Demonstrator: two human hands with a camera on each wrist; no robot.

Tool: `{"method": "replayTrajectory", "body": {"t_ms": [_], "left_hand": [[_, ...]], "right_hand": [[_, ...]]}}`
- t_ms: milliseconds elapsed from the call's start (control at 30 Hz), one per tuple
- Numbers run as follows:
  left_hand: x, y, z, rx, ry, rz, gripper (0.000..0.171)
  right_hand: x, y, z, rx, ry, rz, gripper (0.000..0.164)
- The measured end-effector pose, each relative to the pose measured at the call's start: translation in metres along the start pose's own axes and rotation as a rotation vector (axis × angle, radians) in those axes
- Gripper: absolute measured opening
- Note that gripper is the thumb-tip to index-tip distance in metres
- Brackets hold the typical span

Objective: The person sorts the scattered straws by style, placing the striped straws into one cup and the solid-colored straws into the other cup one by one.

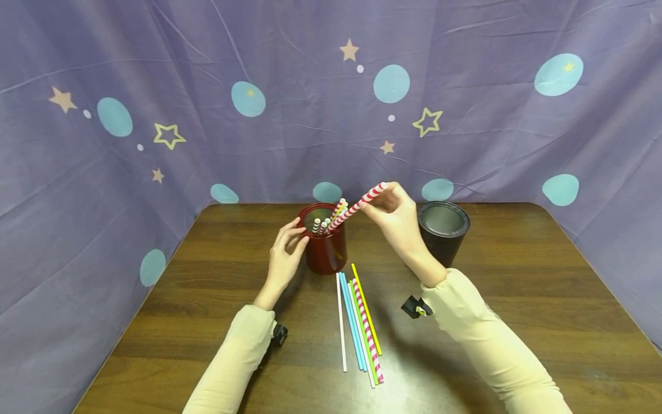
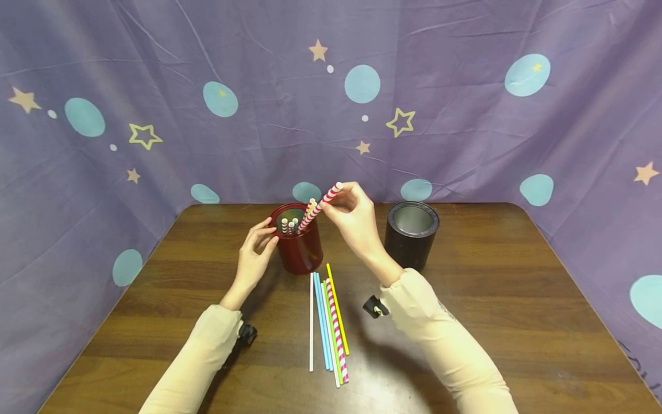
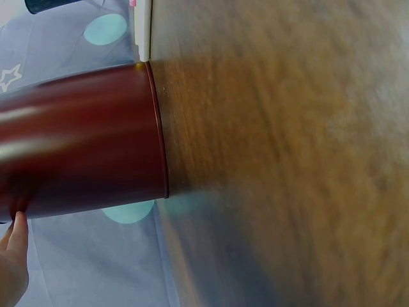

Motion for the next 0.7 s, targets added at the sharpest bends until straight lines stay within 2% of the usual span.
{"method": "replayTrajectory", "body": {"t_ms": [700], "left_hand": [[-0.001,0.000,0.000,-0.002,-0.006,-0.001,0.020]], "right_hand": [[0.022,-0.026,-0.004,0.024,0.051,-0.022,0.021]]}}
Point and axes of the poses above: each hand's wrist, its own z-axis towards the middle knuckle, its own x-axis out of the palm, y = z × x, the point moved 7 cm from there along z, towards the middle knuckle, and after that the axes turned 9 degrees about -z, right-handed, at the moved point
